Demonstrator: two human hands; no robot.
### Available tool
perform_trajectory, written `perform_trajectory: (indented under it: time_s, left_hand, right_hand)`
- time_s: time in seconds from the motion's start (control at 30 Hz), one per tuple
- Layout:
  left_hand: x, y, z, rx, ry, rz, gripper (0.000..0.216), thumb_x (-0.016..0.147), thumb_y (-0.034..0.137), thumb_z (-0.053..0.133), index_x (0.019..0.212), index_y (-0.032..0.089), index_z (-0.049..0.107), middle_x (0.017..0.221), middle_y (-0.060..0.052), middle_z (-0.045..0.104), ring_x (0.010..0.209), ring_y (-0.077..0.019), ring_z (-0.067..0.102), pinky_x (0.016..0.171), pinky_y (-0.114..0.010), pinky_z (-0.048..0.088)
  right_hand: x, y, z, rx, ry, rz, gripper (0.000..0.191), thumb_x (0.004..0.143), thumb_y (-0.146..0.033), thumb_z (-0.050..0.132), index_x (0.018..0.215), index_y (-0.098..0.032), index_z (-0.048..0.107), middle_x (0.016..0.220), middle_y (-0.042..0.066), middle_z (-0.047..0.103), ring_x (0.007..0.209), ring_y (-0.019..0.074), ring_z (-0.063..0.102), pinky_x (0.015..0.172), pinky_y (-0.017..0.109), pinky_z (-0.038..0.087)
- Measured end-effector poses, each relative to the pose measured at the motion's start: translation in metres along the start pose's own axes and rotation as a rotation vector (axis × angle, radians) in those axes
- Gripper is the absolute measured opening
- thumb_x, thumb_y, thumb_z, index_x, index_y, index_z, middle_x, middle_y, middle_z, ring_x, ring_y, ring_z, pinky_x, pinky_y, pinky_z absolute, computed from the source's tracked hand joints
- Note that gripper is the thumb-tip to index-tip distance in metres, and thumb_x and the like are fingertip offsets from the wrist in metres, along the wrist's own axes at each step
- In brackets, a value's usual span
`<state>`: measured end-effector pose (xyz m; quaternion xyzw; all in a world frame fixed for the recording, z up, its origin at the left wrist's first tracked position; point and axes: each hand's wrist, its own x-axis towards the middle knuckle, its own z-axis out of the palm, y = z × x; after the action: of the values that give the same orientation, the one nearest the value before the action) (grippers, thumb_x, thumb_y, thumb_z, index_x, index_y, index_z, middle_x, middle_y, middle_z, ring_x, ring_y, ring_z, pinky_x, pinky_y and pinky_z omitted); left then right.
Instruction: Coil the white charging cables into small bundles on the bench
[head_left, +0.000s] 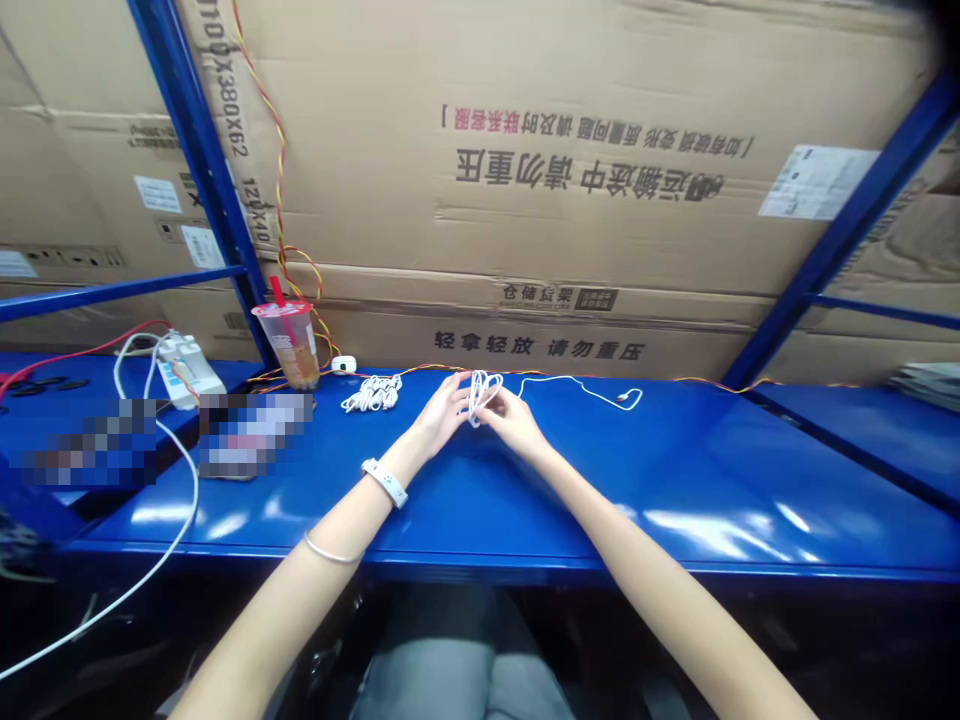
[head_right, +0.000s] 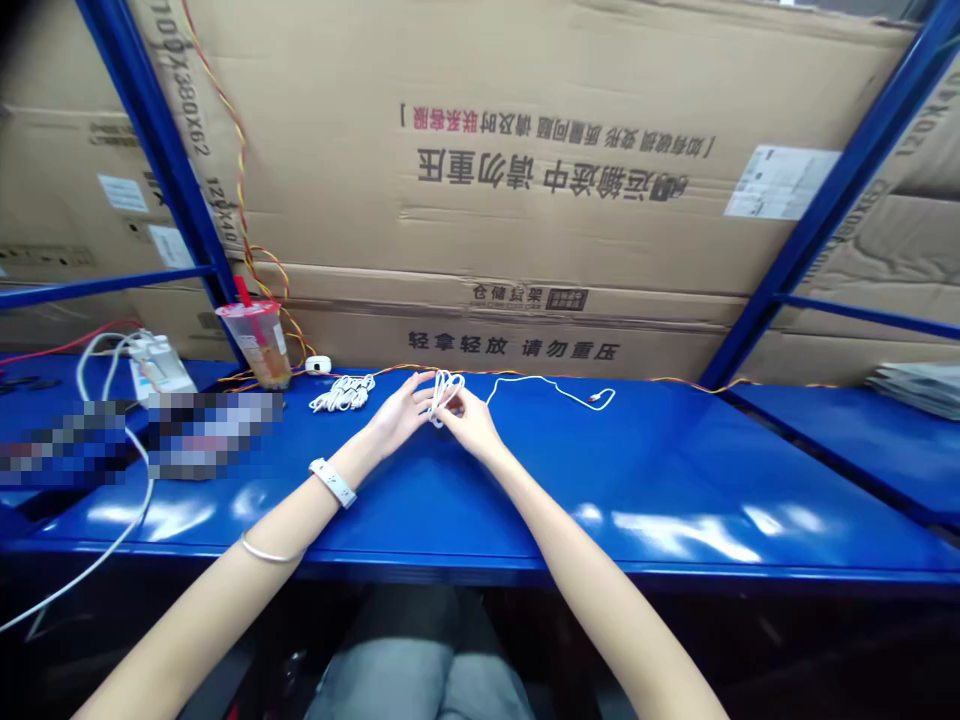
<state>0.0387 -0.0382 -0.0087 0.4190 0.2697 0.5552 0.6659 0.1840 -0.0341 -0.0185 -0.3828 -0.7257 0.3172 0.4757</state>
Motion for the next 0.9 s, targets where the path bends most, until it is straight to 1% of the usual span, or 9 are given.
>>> perform_trajectory:
  time_s: [0.17,0.27,0.33,0.47,0.57,0.63,0.73,0.83,0.9]
  left_hand:
    - [0.007,0.000,-0.010,-0.058,0.155,0.060,0.025,0.075,0.009,0.060,0.100,0.009,0.061,0.093,-0.013,0.070,0.083,-0.0190,0.066,0.082,-0.033,0.049]
    - [0.010,0.000,-0.018,-0.058,0.239,0.094,0.026,0.071,0.003,0.062,0.096,0.009,0.061,0.085,-0.010,0.070,0.081,-0.0164,0.066,0.084,-0.030,0.049]
    - [0.012,0.000,-0.022,-0.058,0.263,0.104,0.028,0.069,0.001,0.063,0.096,0.011,0.060,0.085,-0.008,0.070,0.083,-0.0157,0.066,0.084,-0.029,0.049]
    - [0.012,0.003,-0.029,0.036,0.328,0.132,0.032,0.065,0.001,0.066,0.094,0.013,0.061,0.087,-0.007,0.069,0.082,-0.0143,0.065,0.078,-0.026,0.049]
    - [0.013,0.007,-0.033,0.119,0.398,0.178,0.032,0.062,0.001,0.067,0.091,0.014,0.061,0.084,-0.005,0.068,0.076,-0.0133,0.063,0.072,-0.025,0.048]
    - [0.015,0.010,-0.037,0.145,0.445,0.222,0.029,0.063,0.002,0.066,0.089,0.014,0.061,0.084,-0.004,0.067,0.075,-0.0123,0.061,0.070,-0.024,0.047]
    - [0.021,0.015,-0.046,0.162,0.499,0.261,0.026,0.065,0.003,0.063,0.089,0.013,0.061,0.087,-0.003,0.065,0.073,-0.0106,0.058,0.070,-0.024,0.045]
    - [0.027,0.015,-0.058,0.191,0.525,0.255,0.026,0.066,0.001,0.060,0.090,0.012,0.063,0.085,-0.004,0.065,0.071,-0.0099,0.057,0.071,-0.025,0.045]
    - [0.032,0.013,-0.064,0.229,0.523,0.239,0.026,0.066,0.001,0.059,0.089,0.011,0.064,0.082,-0.005,0.065,0.071,-0.0105,0.057,0.073,-0.026,0.044]
  right_hand:
    - [0.004,-0.004,-0.005,0.375,-0.041,0.137,0.006,0.071,-0.020,0.050,0.077,-0.020,0.047,0.068,0.000,0.064,0.057,0.0137,0.058,0.055,0.025,0.043]
    - [0.004,-0.009,-0.011,0.471,-0.039,0.176,0.005,0.072,-0.020,0.046,0.075,-0.021,0.042,0.061,0.000,0.062,0.049,0.0131,0.055,0.050,0.025,0.041]
    - [0.005,-0.011,-0.017,0.482,0.022,0.200,0.005,0.071,-0.020,0.045,0.074,-0.021,0.042,0.055,-0.002,0.059,0.044,0.0118,0.050,0.045,0.024,0.038]
    - [0.014,-0.007,-0.039,0.447,0.288,0.256,0.006,0.067,-0.019,0.048,0.073,-0.020,0.047,0.049,-0.003,0.054,0.037,0.0089,0.041,0.038,0.021,0.029]
    - [0.021,0.002,-0.072,0.427,0.458,0.261,0.007,0.066,-0.017,0.049,0.073,-0.019,0.048,0.053,-0.003,0.055,0.037,0.0075,0.041,0.037,0.020,0.030]
    - [0.022,0.012,-0.100,0.405,0.592,0.274,0.007,0.066,-0.014,0.049,0.072,-0.018,0.048,0.055,-0.002,0.056,0.037,0.0063,0.041,0.037,0.019,0.030]
    - [0.017,0.032,-0.148,0.359,0.788,0.342,0.007,0.069,-0.011,0.047,0.072,-0.018,0.046,0.054,-0.001,0.054,0.039,0.0070,0.046,0.038,0.019,0.036]
    - [0.005,0.056,-0.193,0.287,0.955,0.424,0.008,0.073,-0.012,0.045,0.071,-0.019,0.042,0.054,0.000,0.054,0.043,0.0112,0.055,0.041,0.022,0.043]
    - [-0.005,0.072,-0.216,0.228,1.028,0.452,0.010,0.075,-0.013,0.045,0.071,-0.021,0.041,0.056,0.002,0.056,0.049,0.0144,0.060,0.046,0.025,0.049]
